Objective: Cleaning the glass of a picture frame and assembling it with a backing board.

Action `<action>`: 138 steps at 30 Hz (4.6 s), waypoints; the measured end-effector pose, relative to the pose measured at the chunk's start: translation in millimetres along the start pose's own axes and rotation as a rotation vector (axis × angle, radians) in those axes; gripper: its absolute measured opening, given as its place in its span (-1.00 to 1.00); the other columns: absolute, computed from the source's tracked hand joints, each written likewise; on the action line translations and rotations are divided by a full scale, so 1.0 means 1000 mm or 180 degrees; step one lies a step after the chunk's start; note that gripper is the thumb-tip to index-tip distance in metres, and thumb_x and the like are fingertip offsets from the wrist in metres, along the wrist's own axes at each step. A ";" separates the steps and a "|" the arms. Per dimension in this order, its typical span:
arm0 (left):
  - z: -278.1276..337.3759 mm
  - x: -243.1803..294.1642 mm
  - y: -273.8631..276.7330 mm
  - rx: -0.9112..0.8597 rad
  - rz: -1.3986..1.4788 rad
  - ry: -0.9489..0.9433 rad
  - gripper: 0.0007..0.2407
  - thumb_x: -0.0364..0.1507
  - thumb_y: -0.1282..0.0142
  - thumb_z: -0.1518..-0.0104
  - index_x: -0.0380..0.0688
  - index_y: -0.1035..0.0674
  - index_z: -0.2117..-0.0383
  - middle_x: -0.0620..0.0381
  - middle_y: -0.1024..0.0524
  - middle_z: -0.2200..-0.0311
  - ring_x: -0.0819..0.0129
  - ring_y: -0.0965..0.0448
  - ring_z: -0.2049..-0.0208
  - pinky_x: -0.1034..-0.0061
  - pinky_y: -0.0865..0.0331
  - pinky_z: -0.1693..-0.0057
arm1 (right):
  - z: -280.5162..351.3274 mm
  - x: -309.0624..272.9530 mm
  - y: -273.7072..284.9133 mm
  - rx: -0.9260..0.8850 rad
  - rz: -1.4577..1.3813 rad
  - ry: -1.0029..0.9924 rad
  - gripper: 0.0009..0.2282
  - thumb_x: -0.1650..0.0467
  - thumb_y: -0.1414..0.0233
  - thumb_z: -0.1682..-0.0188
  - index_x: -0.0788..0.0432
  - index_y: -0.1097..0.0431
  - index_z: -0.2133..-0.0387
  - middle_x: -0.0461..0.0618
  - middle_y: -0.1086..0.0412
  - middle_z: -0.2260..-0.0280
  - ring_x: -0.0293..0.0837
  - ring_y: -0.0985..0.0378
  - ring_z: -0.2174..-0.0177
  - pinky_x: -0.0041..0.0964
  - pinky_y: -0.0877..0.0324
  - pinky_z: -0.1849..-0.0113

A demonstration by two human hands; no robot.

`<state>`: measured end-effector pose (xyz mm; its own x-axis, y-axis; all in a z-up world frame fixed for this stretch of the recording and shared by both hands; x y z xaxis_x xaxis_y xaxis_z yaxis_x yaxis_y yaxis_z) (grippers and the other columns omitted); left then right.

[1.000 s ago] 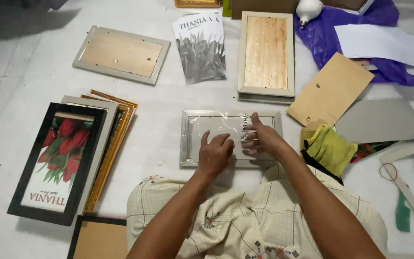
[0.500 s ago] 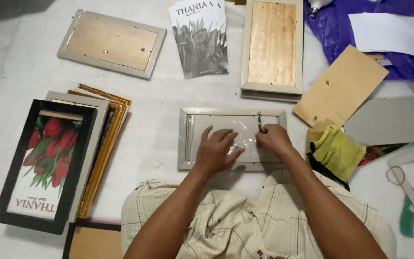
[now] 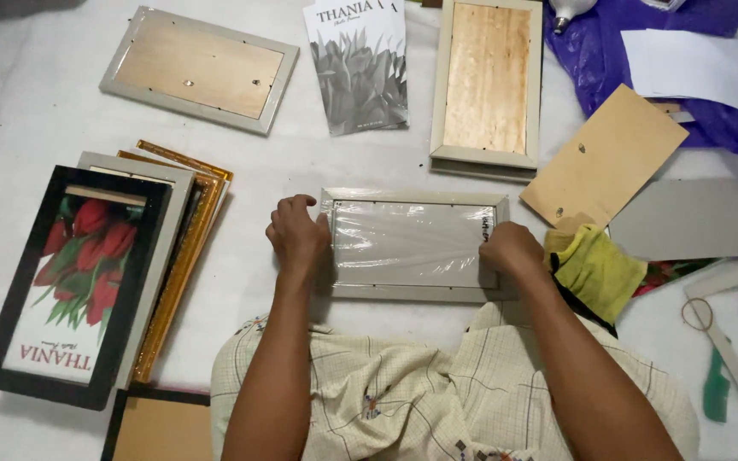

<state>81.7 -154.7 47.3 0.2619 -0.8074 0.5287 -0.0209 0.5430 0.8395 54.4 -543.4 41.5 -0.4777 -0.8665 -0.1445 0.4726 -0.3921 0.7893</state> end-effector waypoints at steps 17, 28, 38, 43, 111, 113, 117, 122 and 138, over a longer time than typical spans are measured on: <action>0.004 0.005 0.018 -0.1209 0.0160 -0.0002 -0.80 -0.36 -0.29 -0.09 -0.08 -0.61 0.20 -0.06 -0.53 0.19 -0.11 -0.62 0.03 0.10 -0.49 -0.03 | 0.131 -0.108 -0.010 0.0301 0.0085 0.2497 -0.32 0.22 -0.18 0.00 0.21 -0.08 -0.34 0.63 0.07 -0.30 0.57 0.07 -0.30 0.47 -0.10 -0.18; 0.011 0.014 0.015 -0.1353 -0.0046 -0.0163 -0.81 -0.39 -0.25 -0.09 -0.10 -0.62 0.20 -0.10 -0.48 0.20 -0.20 -0.61 0.06 0.07 -0.50 -0.03 | 0.102 -0.089 -0.016 -0.0491 0.0580 0.1335 -0.13 -0.02 0.04 -0.06 0.10 0.39 -0.47 0.46 0.59 -0.42 0.38 0.59 -0.39 0.60 0.39 -0.22; 0.012 0.015 0.013 -0.1403 -0.0066 -0.0147 -0.74 -0.32 -0.30 -0.03 -0.04 -0.60 0.16 -0.10 -0.43 0.13 -0.24 -0.57 -0.01 0.04 -0.48 -0.09 | 0.060 -0.050 -0.009 -0.0104 0.0886 0.0953 0.18 0.03 -0.36 0.29 -0.02 0.41 -0.48 0.48 0.57 -0.41 0.38 0.60 -0.39 0.51 0.46 -0.25; 0.011 0.021 0.012 -0.1384 -0.0183 -0.0306 -0.65 -0.28 -0.35 -0.01 -0.02 -0.58 0.07 -0.11 -0.37 0.03 -0.25 -0.46 -0.13 0.01 -0.42 -0.16 | 0.080 -0.076 0.002 0.0128 0.0315 0.1442 -0.07 0.13 -0.19 0.09 0.14 0.25 -0.46 0.60 0.42 -0.39 0.47 0.46 -0.38 0.49 0.32 -0.27; 0.105 0.005 -0.010 -0.1138 -0.0871 -0.0372 -0.30 -0.06 -0.20 -0.12 0.08 -0.22 -0.41 -0.28 -0.25 -0.13 -0.28 -0.31 -0.20 0.06 -0.33 -0.21 | 0.117 -0.005 -0.026 0.0373 0.0828 0.0761 -0.28 -0.08 0.46 -0.13 0.08 0.22 -0.46 0.12 0.38 -0.48 0.20 0.42 -0.42 0.34 0.40 -0.31; 0.106 0.003 -0.013 -0.1158 -0.0909 -0.0353 -0.30 -0.05 -0.19 -0.13 0.07 -0.22 -0.41 -0.29 -0.26 -0.13 -0.28 -0.31 -0.20 0.08 -0.32 -0.22 | 0.114 -0.004 -0.026 0.0366 0.0638 0.0738 -0.26 -0.09 0.45 -0.13 0.08 0.24 -0.46 0.14 0.42 -0.48 0.22 0.43 -0.42 0.35 0.38 -0.31; 0.105 0.000 -0.020 -0.1083 -0.0922 -0.0388 -0.34 -0.08 -0.20 -0.14 0.13 -0.24 -0.38 -0.29 -0.26 -0.09 -0.29 -0.32 -0.17 0.05 -0.31 -0.20 | 0.137 -0.007 -0.018 0.0299 0.0618 0.0648 -0.27 -0.07 0.38 -0.13 0.10 0.20 -0.46 0.26 0.42 -0.47 0.26 0.43 -0.42 0.36 0.38 -0.31; 0.114 0.017 0.000 -0.1107 -0.0802 -0.0378 -0.36 -0.13 -0.19 -0.16 0.09 -0.25 -0.39 -0.37 -0.14 -0.26 -0.27 -0.20 -0.28 0.02 -0.24 -0.26 | 0.131 -0.011 -0.020 0.0285 0.0498 0.0692 -0.31 -0.05 0.34 -0.13 0.03 0.15 -0.46 0.31 0.41 -0.46 0.26 0.42 -0.42 0.41 0.39 -0.29; 0.093 0.018 -0.039 -0.0497 -0.0970 -0.0952 -0.38 -0.07 -0.20 -0.13 -0.07 -0.33 -0.28 -0.33 -0.04 -0.33 -0.24 0.10 -0.41 -0.15 -0.01 -0.36 | 0.108 -0.042 -0.026 0.0422 0.0667 0.1087 -0.30 -0.04 0.27 -0.12 0.07 0.11 -0.44 0.25 0.34 -0.47 0.23 0.37 -0.42 0.36 0.36 -0.30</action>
<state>-2.2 -212.2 35.5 -0.0571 -0.9545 0.2927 0.1656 0.2800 0.9456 -17.9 -463.8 91.2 -0.0981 -0.9846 -0.1446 0.4233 -0.1728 0.8893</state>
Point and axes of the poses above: each hand's wrist, its own z-axis away from the middle knuckle, its own y-axis out of the back of the hand, x = y × z, the point moved 3 cm from there along -z, towards the middle knuckle
